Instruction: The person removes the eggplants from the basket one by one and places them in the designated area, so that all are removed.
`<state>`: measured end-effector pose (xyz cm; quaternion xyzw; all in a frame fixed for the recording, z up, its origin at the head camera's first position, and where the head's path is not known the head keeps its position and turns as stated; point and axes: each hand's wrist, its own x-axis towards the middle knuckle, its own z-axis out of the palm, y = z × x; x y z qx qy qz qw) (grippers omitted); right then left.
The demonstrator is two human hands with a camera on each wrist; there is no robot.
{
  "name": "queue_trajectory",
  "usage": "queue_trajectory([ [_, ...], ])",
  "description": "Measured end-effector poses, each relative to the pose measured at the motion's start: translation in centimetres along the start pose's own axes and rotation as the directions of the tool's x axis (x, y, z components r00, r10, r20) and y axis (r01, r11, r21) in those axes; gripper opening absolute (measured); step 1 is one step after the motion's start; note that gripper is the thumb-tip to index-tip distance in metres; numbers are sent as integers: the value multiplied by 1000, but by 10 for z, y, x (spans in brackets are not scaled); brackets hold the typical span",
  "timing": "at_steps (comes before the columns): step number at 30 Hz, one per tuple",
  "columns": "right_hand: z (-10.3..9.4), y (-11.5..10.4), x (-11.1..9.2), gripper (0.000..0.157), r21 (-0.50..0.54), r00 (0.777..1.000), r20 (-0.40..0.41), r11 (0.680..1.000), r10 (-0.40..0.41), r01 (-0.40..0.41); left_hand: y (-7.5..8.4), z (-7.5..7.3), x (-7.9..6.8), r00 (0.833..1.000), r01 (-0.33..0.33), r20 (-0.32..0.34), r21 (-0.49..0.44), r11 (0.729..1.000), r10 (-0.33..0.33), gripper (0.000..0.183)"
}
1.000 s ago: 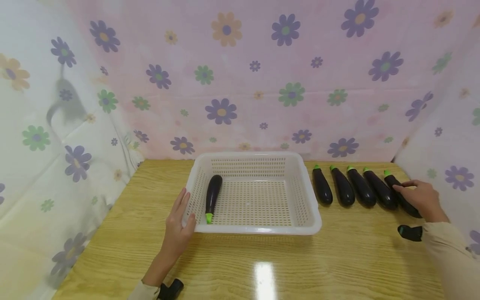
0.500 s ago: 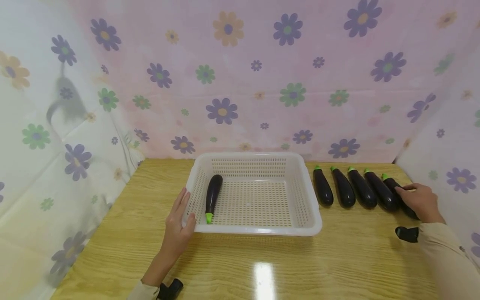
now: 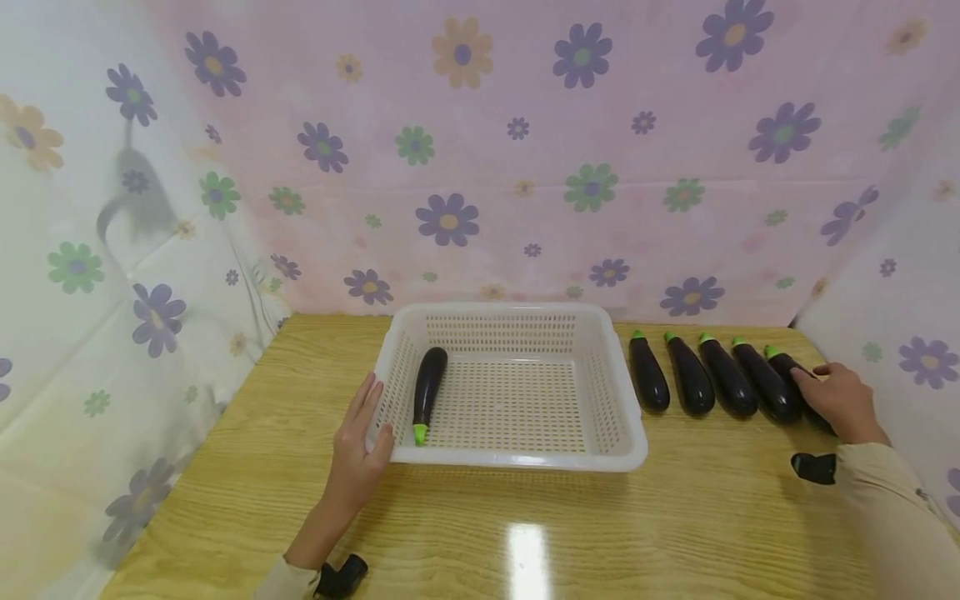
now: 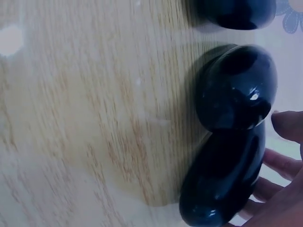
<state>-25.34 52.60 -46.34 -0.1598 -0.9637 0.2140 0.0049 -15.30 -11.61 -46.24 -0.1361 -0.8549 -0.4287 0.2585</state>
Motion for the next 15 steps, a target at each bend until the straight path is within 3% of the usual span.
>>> queue_trajectory([
  [9, 27, 61, 54, 94, -56, 996, -48, 996, -77, 75, 2, -1, 1, 1000, -2, -2, 3, 1000, 2, 59],
  [12, 28, 66, 63, 92, -73, 991, -70, 992, -111, 106, 3, -1, 1, 1000, -3, -2, 7, 1000, 3, 59],
  [15, 23, 53, 58, 86, -90, 985, -87, 986, -146, 138, 3, -1, 1, 1000, -4, -2, 14, 1000, 4, 59],
])
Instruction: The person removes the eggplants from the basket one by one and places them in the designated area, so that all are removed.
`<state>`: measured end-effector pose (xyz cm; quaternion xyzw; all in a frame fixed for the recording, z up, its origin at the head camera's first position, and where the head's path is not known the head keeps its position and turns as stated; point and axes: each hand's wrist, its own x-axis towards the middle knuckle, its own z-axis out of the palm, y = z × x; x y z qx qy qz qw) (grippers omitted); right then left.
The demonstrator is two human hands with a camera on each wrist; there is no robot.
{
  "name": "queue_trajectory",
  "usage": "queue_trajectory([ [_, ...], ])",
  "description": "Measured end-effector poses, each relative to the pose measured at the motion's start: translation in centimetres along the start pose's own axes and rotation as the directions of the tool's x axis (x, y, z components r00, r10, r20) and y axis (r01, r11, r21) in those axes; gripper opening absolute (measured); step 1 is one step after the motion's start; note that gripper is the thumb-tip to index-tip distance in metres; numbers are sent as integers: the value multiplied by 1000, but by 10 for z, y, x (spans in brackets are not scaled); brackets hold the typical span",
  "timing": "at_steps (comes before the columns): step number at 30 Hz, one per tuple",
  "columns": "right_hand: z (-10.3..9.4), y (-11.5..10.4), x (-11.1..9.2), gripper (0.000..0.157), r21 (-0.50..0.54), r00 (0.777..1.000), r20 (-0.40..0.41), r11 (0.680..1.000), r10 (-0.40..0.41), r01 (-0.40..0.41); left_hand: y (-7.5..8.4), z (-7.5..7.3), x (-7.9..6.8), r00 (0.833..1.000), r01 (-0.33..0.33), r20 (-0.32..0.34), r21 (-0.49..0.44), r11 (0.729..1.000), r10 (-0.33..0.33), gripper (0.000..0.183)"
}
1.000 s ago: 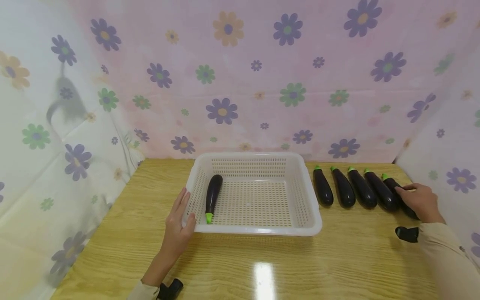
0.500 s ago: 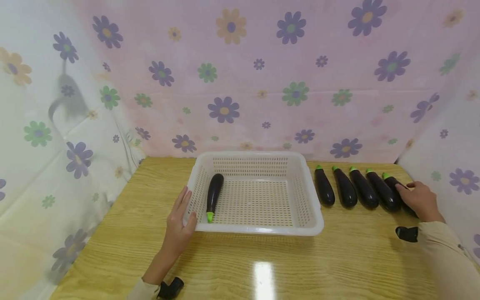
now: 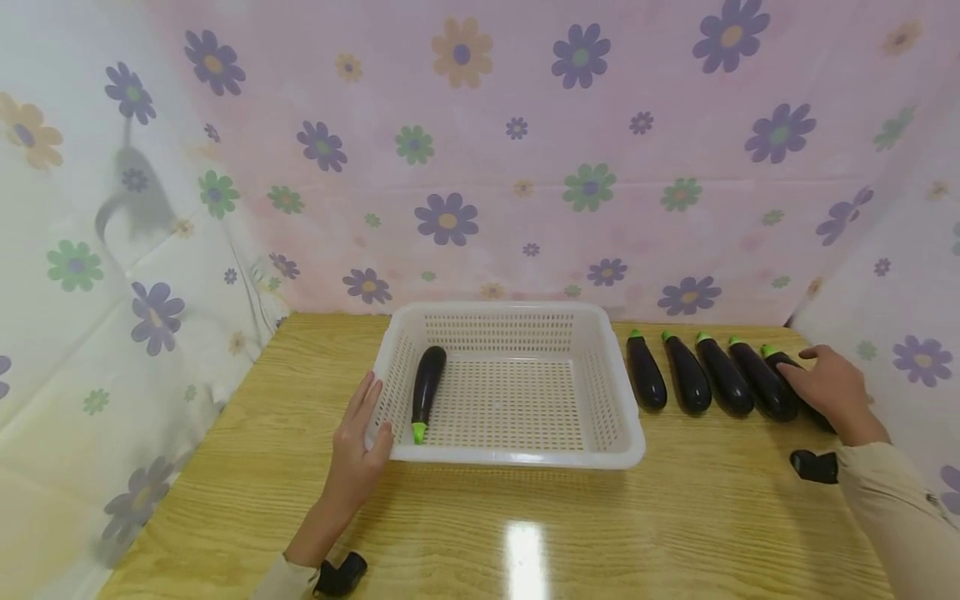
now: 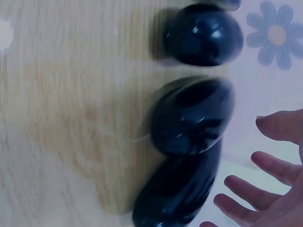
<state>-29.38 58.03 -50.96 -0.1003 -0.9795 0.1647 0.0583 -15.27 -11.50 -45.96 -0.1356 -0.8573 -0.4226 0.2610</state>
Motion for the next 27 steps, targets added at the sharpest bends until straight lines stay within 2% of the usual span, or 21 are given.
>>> queue_trajectory([
  [2, -12, -24, -10, 78, 12, 999, -2, 999, -32, 32, 0, 0, 0, 1000, 0, -1, 4, 1000, 0, 59],
  [7, -53, -102, -50, 60, 99, 993, 37, 989, -115, 111, 1, 0, 0, 1000, -11, -11, -7, 1000, 10, 60],
  [10, -64, -134, -63, 54, 129, 987, 34, 980, -155, 150, 1, 0, 0, 1000, -17, -14, -10, 1000, 16, 60],
  [19, -70, -186, -73, 47, 201, 975, 12, 956, -221, 214, -1, 1, 0, 1000, -19, -15, -14, 1000, 18, 59],
  [23, -72, -204, -77, 44, 225, 966, -23, 941, -256, 254, -2, 1, 0, 1000, -26, -18, -20, 999, 26, 59],
  [27, -74, -218, -80, 46, 257, 967, -26, 933, -255, 253, -1, 1, 1, 1000, -20, -15, -21, 1000, 20, 59],
])
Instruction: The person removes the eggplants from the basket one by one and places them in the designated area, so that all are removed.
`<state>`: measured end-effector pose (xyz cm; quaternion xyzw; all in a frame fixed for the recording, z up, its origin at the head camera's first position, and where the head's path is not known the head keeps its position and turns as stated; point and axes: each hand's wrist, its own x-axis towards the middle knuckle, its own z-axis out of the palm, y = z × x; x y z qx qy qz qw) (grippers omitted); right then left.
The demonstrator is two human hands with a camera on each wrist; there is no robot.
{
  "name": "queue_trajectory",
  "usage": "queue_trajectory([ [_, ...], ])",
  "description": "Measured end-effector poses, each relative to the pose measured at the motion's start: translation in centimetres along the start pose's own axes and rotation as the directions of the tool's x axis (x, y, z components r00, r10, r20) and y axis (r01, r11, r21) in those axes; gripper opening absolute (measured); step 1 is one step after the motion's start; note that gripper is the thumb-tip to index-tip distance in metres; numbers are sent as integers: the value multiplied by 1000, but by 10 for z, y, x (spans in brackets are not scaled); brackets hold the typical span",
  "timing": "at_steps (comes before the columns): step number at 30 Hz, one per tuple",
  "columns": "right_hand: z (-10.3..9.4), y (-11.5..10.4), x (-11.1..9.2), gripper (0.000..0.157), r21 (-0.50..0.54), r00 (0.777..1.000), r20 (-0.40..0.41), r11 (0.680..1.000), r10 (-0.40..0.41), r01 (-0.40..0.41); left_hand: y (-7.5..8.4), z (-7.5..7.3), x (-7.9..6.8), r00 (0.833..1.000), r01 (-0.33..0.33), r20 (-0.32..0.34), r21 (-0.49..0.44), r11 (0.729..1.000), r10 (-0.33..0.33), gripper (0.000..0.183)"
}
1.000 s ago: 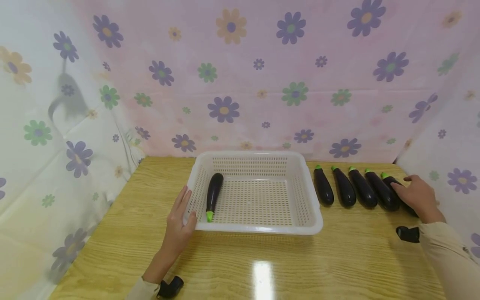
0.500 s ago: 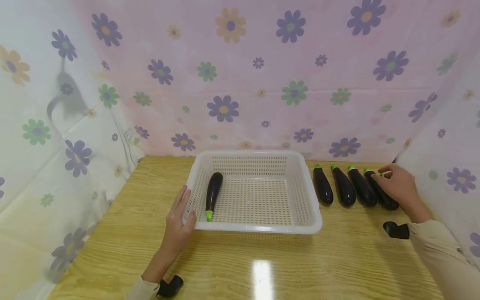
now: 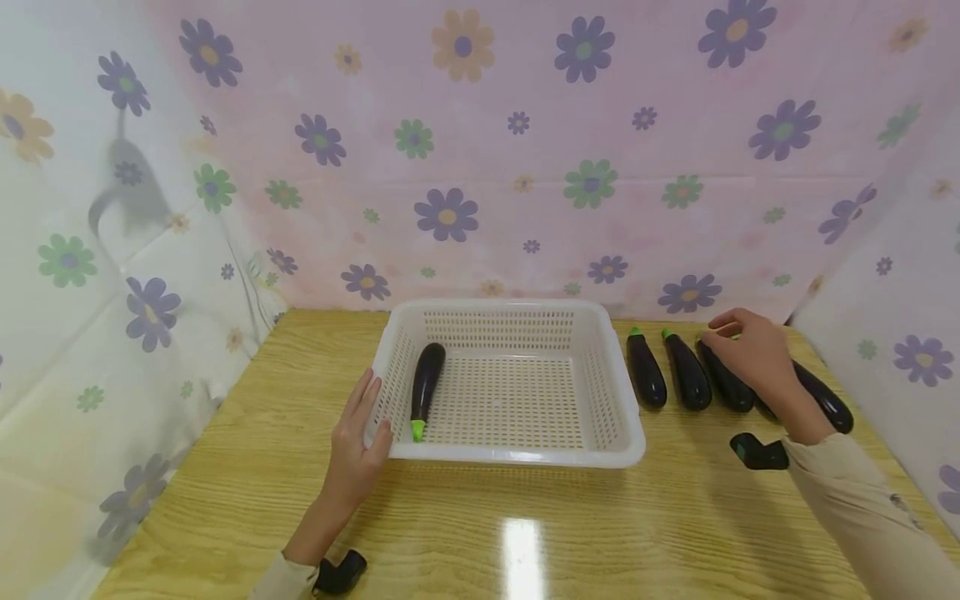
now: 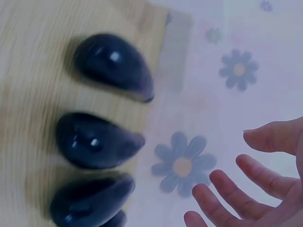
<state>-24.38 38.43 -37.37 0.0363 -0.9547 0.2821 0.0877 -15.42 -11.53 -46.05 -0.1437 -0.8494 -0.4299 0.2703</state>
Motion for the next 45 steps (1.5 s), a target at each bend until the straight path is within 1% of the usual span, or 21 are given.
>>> queue_trajectory([
  [5, 3, -16, -1, 46, 35, 1000, 21, 999, 3, -4, -1, 0, 1, 1000, -4, 3, -4, 1000, 4, 58],
  [13, 11, -36, 0, 42, 48, 999, 26, 999, -27, 26, 0, 0, 1, 1000, 4, 7, -9, 1000, -4, 58],
  [19, 18, -48, 1, 43, 67, 997, 57, 996, -59, 55, 1, 0, 0, 1000, 4, 5, -10, 1000, -4, 58],
  [24, 24, -60, 1, 38, 73, 993, 68, 993, -98, 93, 0, 0, 0, 1000, -2, 2, -10, 1000, 2, 58],
  [30, 30, -80, 2, 40, 119, 988, 97, 987, -116, 104, 0, 0, 0, 1000, 2, 6, -14, 1000, -2, 58],
  [36, 37, -95, 4, 33, 157, 982, 115, 979, -150, 132, 0, 0, 0, 1000, -2, 4, -8, 1000, 2, 58],
  [41, 40, -107, 3, 37, 179, 978, 148, 976, -149, 121, -1, 0, 0, 1000, -6, 0, -10, 1000, 6, 58],
  [45, 42, -115, 2, 38, 177, 977, 154, 977, -144, 116, -1, 1, 0, 1000, -2, 0, -11, 1000, 2, 58],
])
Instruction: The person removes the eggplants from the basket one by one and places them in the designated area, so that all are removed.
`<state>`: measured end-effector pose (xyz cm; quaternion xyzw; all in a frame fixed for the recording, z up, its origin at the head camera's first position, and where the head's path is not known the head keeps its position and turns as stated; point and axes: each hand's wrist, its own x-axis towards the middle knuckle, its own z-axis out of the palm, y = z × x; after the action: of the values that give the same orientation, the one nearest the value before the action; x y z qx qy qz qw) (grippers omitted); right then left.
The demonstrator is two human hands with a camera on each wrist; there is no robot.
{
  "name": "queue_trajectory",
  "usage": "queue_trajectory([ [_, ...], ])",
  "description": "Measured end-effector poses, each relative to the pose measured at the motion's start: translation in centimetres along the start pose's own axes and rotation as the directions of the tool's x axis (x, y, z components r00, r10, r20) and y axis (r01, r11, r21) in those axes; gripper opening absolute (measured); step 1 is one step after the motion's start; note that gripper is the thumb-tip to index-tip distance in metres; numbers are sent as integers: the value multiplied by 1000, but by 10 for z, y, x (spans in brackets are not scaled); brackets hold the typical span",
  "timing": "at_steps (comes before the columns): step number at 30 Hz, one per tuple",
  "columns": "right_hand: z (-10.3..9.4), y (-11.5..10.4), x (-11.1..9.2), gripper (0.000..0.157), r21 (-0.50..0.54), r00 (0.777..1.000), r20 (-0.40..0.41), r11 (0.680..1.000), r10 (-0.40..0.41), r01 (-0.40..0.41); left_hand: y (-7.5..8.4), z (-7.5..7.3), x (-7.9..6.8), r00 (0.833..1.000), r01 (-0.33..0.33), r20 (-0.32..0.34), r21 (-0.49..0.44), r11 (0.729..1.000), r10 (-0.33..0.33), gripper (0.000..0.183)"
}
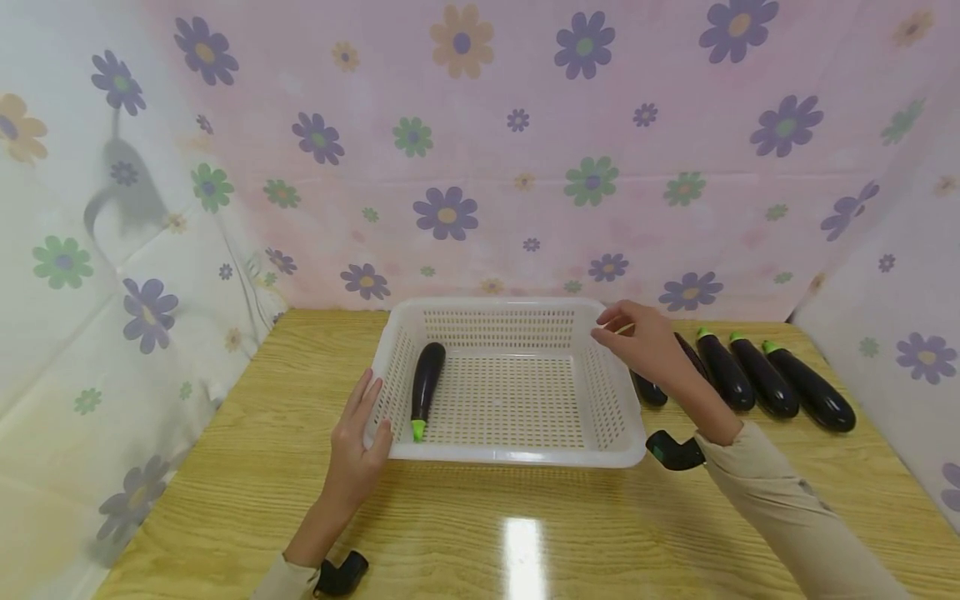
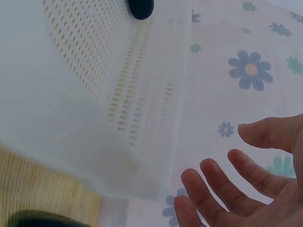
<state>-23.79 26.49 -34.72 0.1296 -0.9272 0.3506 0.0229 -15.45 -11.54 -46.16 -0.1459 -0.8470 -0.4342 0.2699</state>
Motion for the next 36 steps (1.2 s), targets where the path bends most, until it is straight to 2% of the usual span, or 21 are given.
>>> queue_trajectory([
  [6, 6, -7, 3, 38, 3, 1000, 10, 1000, -12, 12, 2, -1, 0, 1000, -5, -1, -9, 1000, 5, 58],
  [18, 17, -14, 10, 35, 104, 997, 76, 995, -16, 8, 0, 0, 0, 1000, -2, 0, 0, 1000, 2, 58],
  [23, 25, -16, 14, 36, 98, 997, 83, 995, 1, -9, 2, 0, 1, 1000, -1, 0, -5, 1000, 1, 58],
  [36, 42, -27, 22, 38, 217, 982, 191, 976, -14, -28, 2, -1, 0, 1000, 15, 3, -12, 1000, -15, 58],
])
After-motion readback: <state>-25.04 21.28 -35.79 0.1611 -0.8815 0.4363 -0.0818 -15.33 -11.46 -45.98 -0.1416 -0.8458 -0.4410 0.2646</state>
